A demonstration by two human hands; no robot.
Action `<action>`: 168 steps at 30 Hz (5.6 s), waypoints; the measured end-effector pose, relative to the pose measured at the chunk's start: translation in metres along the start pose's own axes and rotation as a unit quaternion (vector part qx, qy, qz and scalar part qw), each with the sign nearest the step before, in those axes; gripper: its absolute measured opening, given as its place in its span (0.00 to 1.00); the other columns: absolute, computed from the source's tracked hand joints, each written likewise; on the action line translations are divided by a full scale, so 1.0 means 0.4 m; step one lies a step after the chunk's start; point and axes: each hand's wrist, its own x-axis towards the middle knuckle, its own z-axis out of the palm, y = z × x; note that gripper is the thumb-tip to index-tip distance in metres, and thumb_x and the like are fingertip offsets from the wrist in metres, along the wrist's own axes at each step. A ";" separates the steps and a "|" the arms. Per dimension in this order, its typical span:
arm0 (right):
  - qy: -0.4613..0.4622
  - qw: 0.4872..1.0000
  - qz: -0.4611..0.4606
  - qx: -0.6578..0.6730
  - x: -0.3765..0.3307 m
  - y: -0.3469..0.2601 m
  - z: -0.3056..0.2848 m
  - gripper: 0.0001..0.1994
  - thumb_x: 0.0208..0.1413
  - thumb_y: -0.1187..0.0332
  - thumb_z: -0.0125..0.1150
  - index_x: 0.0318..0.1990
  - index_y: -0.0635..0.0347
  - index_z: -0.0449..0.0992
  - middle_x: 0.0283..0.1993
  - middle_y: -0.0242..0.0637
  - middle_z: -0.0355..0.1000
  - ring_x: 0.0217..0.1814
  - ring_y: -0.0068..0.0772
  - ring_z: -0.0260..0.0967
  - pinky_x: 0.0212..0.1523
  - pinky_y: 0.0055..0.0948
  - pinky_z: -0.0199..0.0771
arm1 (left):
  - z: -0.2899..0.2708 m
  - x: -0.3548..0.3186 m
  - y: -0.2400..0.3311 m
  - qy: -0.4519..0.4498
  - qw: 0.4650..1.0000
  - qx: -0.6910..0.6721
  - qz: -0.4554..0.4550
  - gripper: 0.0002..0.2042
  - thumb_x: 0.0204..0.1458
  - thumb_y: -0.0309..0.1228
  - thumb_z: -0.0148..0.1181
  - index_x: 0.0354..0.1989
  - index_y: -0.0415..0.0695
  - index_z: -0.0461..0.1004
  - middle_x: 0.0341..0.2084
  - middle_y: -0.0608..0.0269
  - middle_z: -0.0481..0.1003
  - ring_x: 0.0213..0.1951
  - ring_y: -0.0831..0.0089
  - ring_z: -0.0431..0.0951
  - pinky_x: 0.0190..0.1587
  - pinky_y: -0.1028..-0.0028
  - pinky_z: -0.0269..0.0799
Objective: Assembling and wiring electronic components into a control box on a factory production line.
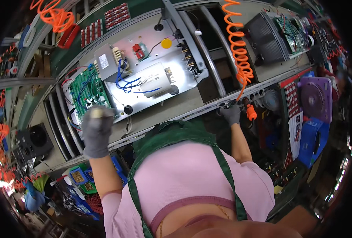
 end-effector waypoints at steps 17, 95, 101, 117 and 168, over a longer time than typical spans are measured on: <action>-0.255 0.557 -0.391 0.687 -0.244 -0.845 -0.392 0.42 0.42 0.60 0.69 0.66 0.58 0.56 0.37 0.30 0.68 0.40 0.24 0.68 0.45 0.34 0.71 | 0.366 0.066 -0.017 -0.274 0.770 0.439 0.374 0.09 0.47 0.40 0.60 0.29 0.48 0.75 0.21 0.61 0.72 0.27 0.60 0.76 0.28 0.62 0.71; -0.366 0.496 -0.488 0.618 0.097 -1.184 -0.339 0.33 0.50 0.63 0.52 0.65 0.59 0.55 0.32 0.28 0.58 0.33 0.27 0.57 0.50 0.36 0.61 | 0.172 0.399 0.089 -0.053 0.761 0.625 0.165 0.28 0.33 0.40 0.72 0.46 0.45 0.75 0.32 0.59 0.75 0.36 0.64 0.76 0.39 0.66 0.73; -0.319 0.545 -0.502 0.591 0.122 -1.207 -0.293 0.29 0.51 0.61 0.51 0.61 0.59 0.58 0.33 0.30 0.59 0.34 0.29 0.58 0.50 0.41 0.65 | 0.215 0.498 0.072 -0.218 0.605 0.765 -0.028 0.18 0.35 0.42 0.68 0.34 0.46 0.78 0.31 0.57 0.76 0.40 0.61 0.77 0.42 0.64 0.74; -0.346 0.716 -0.440 0.418 0.136 -1.246 -0.216 0.09 0.54 0.66 0.60 0.35 0.64 0.76 0.19 0.30 0.69 0.21 0.20 0.68 0.21 0.18 0.67 | 0.163 0.576 0.045 -0.172 0.652 0.738 0.039 0.15 0.36 0.41 0.65 0.31 0.46 0.77 0.29 0.55 0.77 0.36 0.57 0.78 0.42 0.63 0.73; -0.391 0.782 -0.377 0.307 0.125 -1.228 -0.196 0.11 0.57 0.68 0.58 0.43 0.66 0.78 0.39 0.38 0.77 0.36 0.25 0.74 0.37 0.26 0.78 | 0.172 0.563 0.085 -0.173 0.671 0.717 0.078 0.14 0.38 0.39 0.65 0.31 0.43 0.80 0.31 0.53 0.78 0.37 0.56 0.79 0.44 0.62 0.75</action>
